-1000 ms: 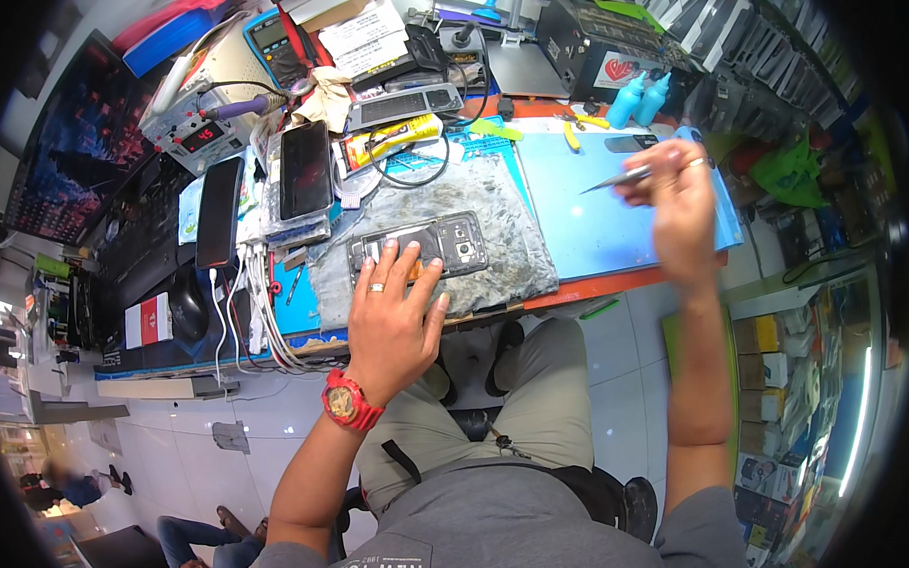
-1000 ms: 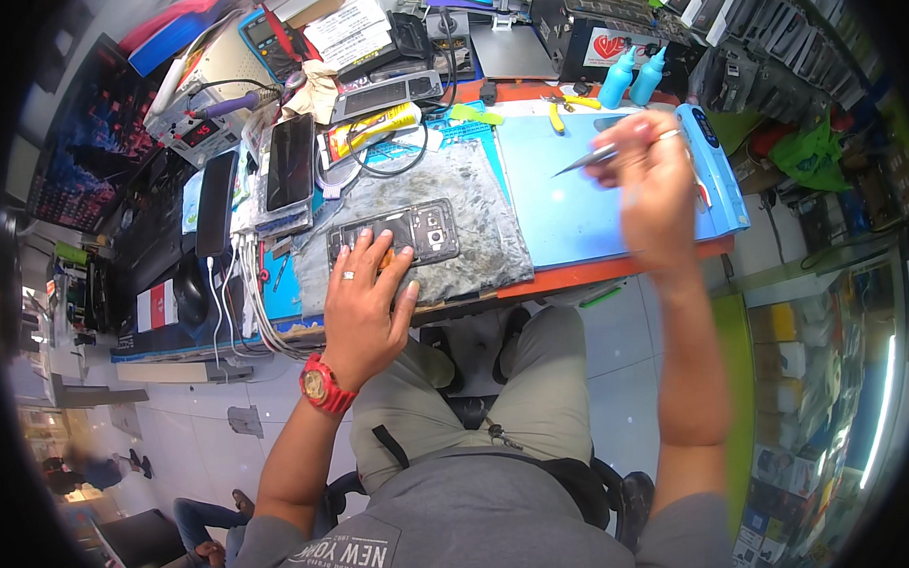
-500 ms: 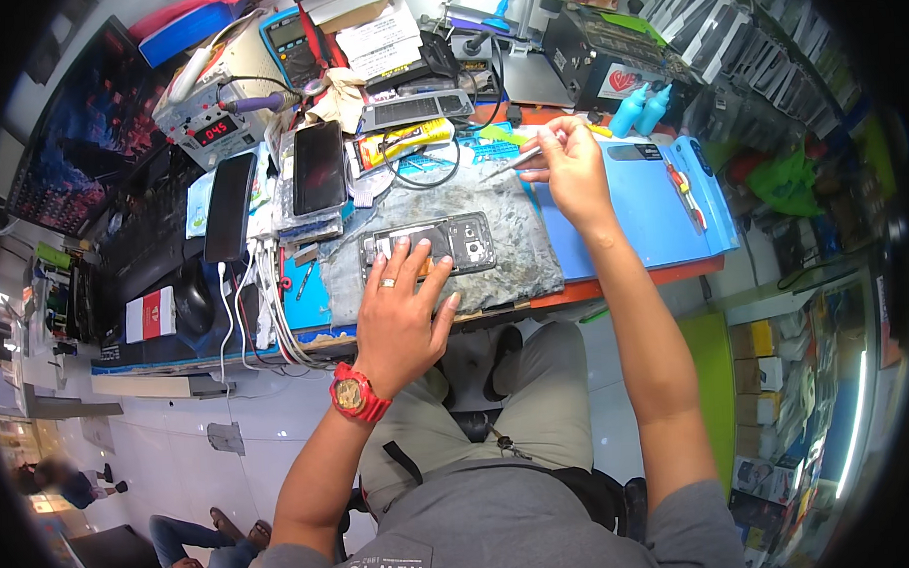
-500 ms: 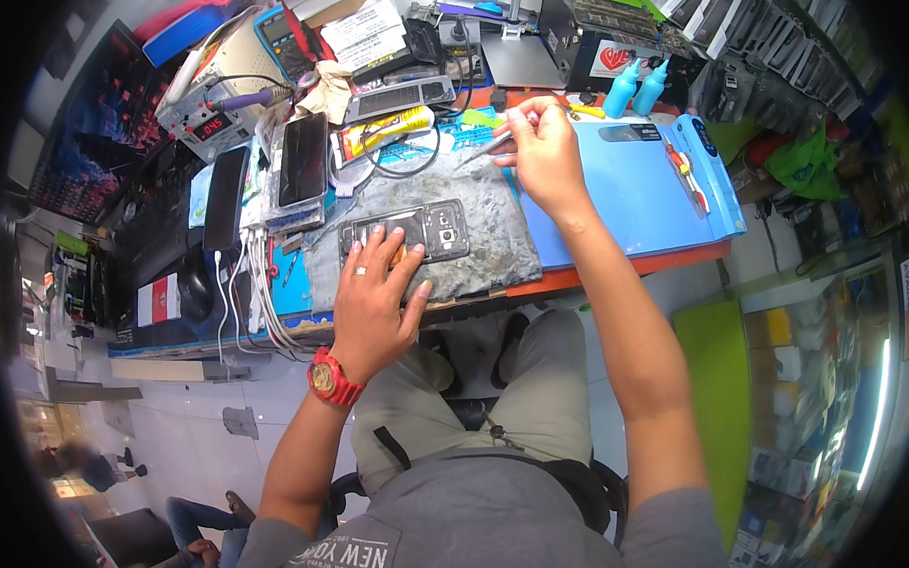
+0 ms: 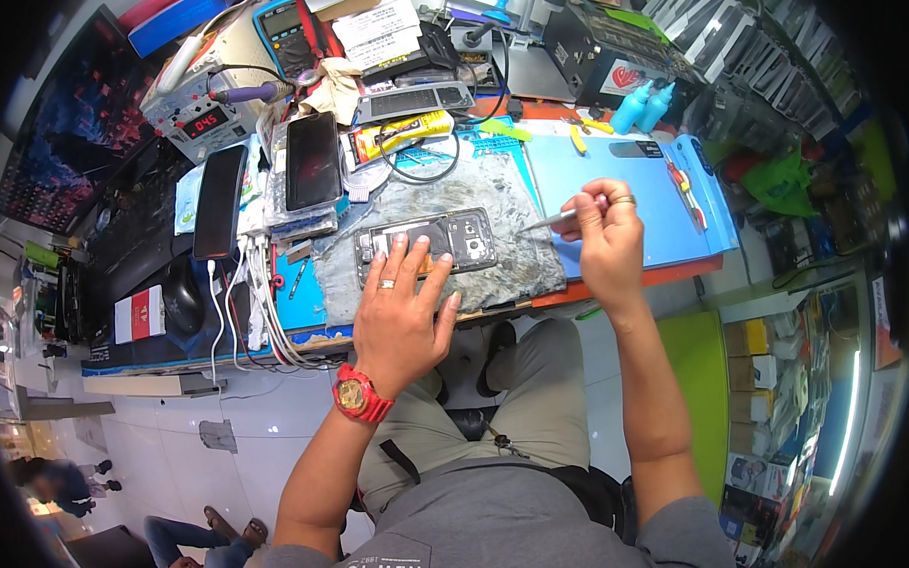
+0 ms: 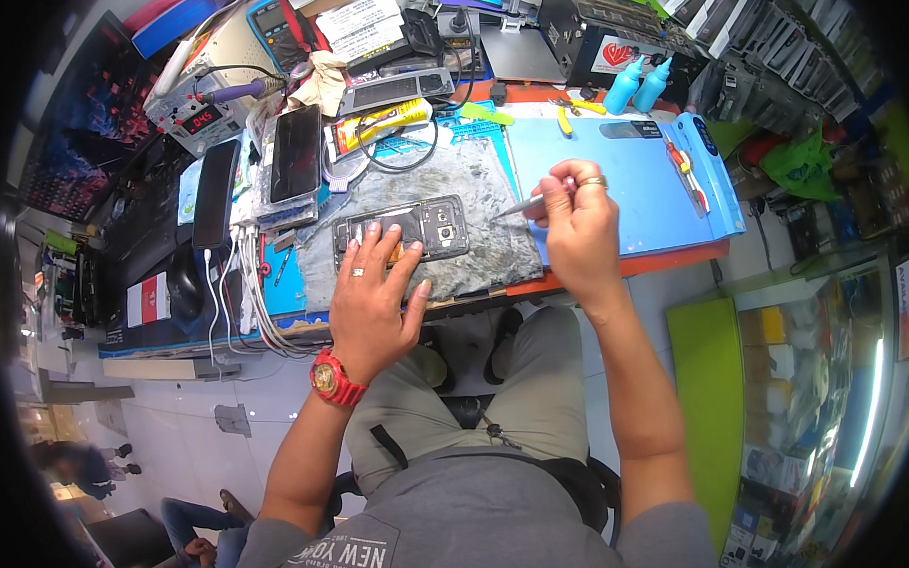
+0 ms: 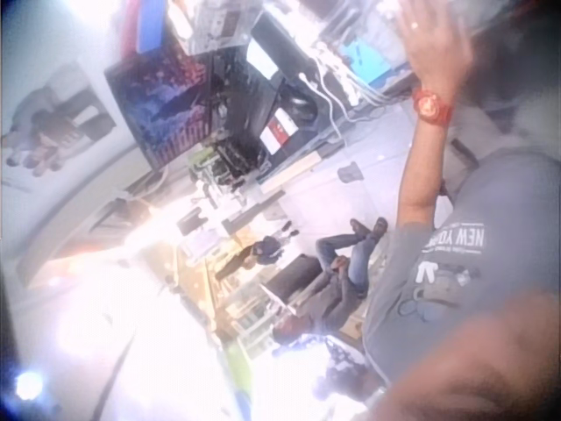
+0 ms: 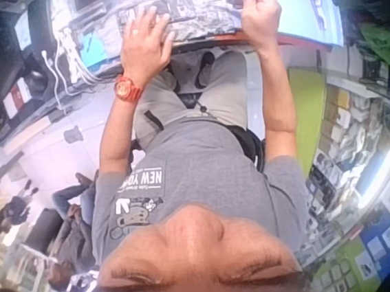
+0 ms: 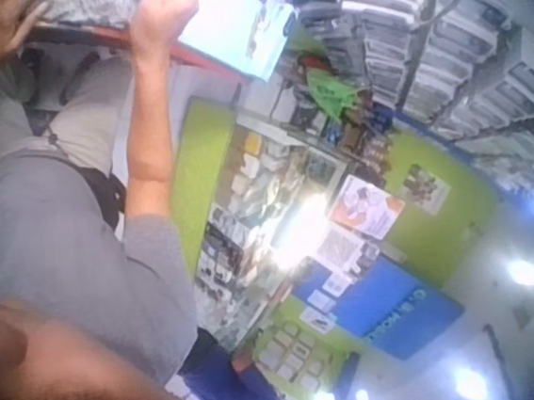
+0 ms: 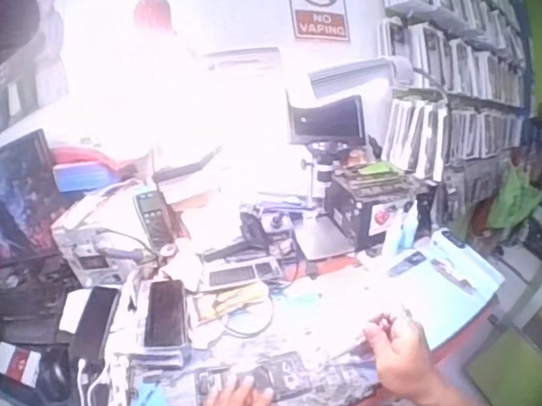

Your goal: The person disassembles a mobile phone by removing the back panel, using a small screwdriver to remove screws from the internal frame, and prying components apart.

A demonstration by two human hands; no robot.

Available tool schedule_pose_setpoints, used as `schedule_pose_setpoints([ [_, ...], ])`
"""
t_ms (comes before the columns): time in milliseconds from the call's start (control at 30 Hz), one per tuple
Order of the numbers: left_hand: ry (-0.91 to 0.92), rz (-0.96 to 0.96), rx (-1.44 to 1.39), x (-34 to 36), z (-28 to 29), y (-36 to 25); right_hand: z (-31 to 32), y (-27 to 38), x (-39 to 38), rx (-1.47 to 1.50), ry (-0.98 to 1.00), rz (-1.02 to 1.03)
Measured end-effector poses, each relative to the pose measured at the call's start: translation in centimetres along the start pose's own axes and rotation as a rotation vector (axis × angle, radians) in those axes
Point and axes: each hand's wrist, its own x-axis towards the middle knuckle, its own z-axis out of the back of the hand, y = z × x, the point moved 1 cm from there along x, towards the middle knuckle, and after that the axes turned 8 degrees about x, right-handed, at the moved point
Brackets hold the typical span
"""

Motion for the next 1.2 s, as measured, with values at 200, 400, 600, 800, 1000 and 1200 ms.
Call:
schedule_pose_setpoints([
  [200,-0.011,-0.001,-0.001,-0.1,0.0,0.1,-0.7,1.1,-0.4,-0.269,0.107,0.206],
  [400,-0.015,-0.005,0.024,-0.1,0.0,0.1,-2.7,2.8,-3.1,-0.128,0.250,0.223],
  [600,-0.018,-0.004,0.012,0.0,0.0,0.1,-4.7,3.0,-3.4,-0.136,0.290,0.278],
  [800,-0.020,-0.005,0.013,-0.1,0.0,0.0,-5.2,2.8,-3.1,-0.177,0.299,0.301],
  [1000,-0.013,-0.008,0.043,-0.1,0.0,0.2,-5.8,4.8,-2.4,-0.550,0.426,0.521],
  [1200,-0.024,-0.004,-0.010,0.0,0.1,0.0,-6.6,4.7,-1.2,-0.379,0.557,0.566],
])
